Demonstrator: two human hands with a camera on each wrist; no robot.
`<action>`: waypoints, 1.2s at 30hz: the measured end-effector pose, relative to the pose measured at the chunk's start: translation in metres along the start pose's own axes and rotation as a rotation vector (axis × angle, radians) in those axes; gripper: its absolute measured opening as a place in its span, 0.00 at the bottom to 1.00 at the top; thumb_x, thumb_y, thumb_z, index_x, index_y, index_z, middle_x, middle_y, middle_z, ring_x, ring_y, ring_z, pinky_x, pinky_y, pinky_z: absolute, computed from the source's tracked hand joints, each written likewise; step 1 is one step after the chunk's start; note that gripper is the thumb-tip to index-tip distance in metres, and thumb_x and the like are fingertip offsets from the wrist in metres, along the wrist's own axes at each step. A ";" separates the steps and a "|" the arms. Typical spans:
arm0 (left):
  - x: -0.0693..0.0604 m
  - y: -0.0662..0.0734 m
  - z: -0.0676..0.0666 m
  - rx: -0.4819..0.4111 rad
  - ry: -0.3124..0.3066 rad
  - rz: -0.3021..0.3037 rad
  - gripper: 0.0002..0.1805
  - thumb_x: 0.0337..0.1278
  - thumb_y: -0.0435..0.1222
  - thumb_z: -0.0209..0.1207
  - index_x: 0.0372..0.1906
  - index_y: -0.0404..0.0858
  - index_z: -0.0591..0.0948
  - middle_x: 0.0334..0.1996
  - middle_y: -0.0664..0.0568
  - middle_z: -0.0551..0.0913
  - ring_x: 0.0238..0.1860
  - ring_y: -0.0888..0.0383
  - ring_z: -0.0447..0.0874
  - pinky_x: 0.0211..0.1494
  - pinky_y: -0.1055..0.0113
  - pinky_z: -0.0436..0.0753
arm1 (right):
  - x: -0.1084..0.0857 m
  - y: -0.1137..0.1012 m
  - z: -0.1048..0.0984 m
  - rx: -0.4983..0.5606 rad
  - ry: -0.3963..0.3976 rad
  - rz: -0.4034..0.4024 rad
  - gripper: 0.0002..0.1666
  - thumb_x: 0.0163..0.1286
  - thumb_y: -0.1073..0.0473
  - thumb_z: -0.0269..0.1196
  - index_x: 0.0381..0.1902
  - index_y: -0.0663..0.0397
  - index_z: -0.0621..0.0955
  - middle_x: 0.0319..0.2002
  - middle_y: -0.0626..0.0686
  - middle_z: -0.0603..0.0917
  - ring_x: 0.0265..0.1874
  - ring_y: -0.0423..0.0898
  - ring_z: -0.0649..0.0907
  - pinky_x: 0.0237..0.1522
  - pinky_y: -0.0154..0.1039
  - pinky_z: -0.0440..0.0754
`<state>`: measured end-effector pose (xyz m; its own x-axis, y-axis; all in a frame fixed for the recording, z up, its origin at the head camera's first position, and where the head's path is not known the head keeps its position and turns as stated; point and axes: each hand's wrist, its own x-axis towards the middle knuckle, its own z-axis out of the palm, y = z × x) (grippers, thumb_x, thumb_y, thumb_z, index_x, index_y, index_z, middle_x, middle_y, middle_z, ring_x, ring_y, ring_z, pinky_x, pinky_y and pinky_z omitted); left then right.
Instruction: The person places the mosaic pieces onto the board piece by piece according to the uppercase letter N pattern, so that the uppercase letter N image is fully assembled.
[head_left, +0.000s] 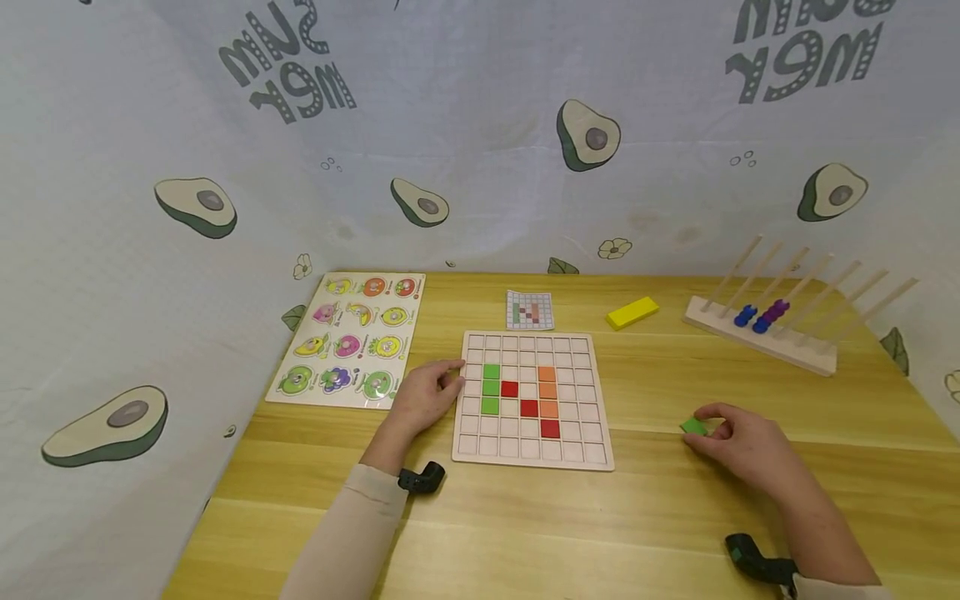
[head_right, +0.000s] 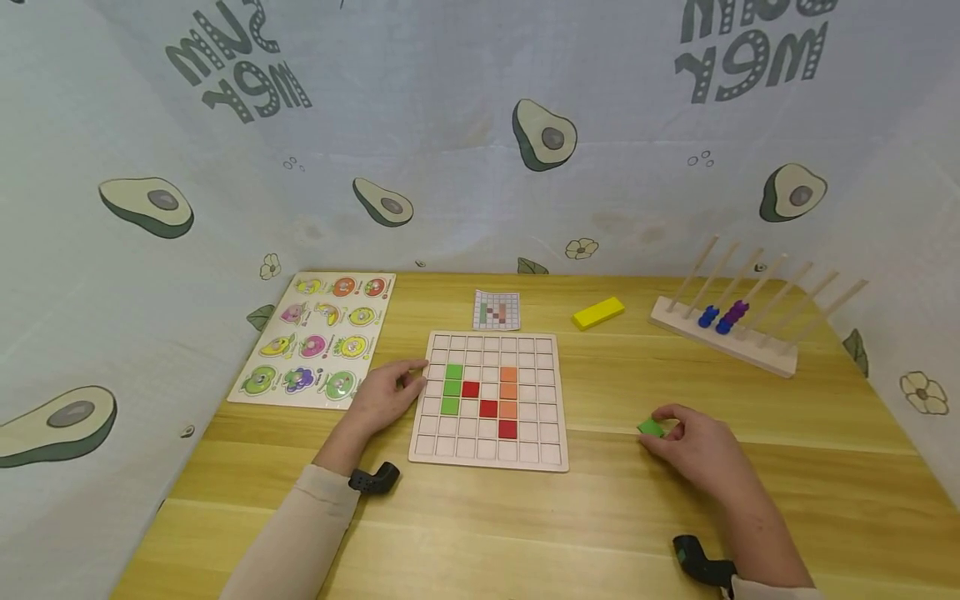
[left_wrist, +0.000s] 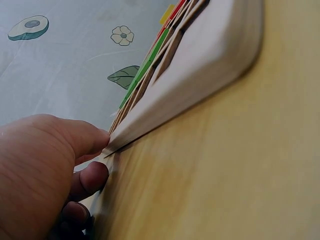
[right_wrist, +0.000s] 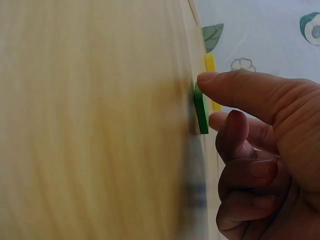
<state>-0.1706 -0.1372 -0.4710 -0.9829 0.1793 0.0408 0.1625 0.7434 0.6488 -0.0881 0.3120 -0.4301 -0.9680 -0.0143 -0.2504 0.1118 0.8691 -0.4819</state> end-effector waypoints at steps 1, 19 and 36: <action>0.000 0.000 0.000 -0.001 0.000 0.001 0.19 0.71 0.43 0.60 0.62 0.45 0.84 0.28 0.57 0.79 0.30 0.61 0.74 0.37 0.66 0.74 | 0.000 0.002 -0.001 0.001 -0.005 0.004 0.36 0.69 0.41 0.67 0.59 0.68 0.78 0.31 0.49 0.83 0.27 0.45 0.75 0.29 0.38 0.70; -0.001 -0.002 0.002 -0.015 -0.007 -0.011 0.19 0.71 0.43 0.61 0.62 0.46 0.83 0.29 0.56 0.79 0.31 0.60 0.74 0.38 0.66 0.74 | -0.002 0.009 0.001 0.025 -0.030 -0.064 0.27 0.73 0.50 0.65 0.62 0.62 0.79 0.31 0.49 0.79 0.25 0.41 0.72 0.26 0.35 0.67; 0.000 -0.001 0.001 -0.014 -0.003 -0.011 0.19 0.71 0.43 0.60 0.62 0.46 0.84 0.28 0.57 0.79 0.30 0.61 0.73 0.36 0.67 0.74 | -0.001 0.002 -0.001 0.005 0.008 -0.069 0.27 0.74 0.47 0.64 0.58 0.63 0.80 0.31 0.49 0.77 0.25 0.40 0.71 0.27 0.35 0.66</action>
<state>-0.1709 -0.1373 -0.4726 -0.9845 0.1727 0.0313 0.1501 0.7363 0.6598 -0.0872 0.3144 -0.4306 -0.9752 -0.0702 -0.2100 0.0459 0.8637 -0.5020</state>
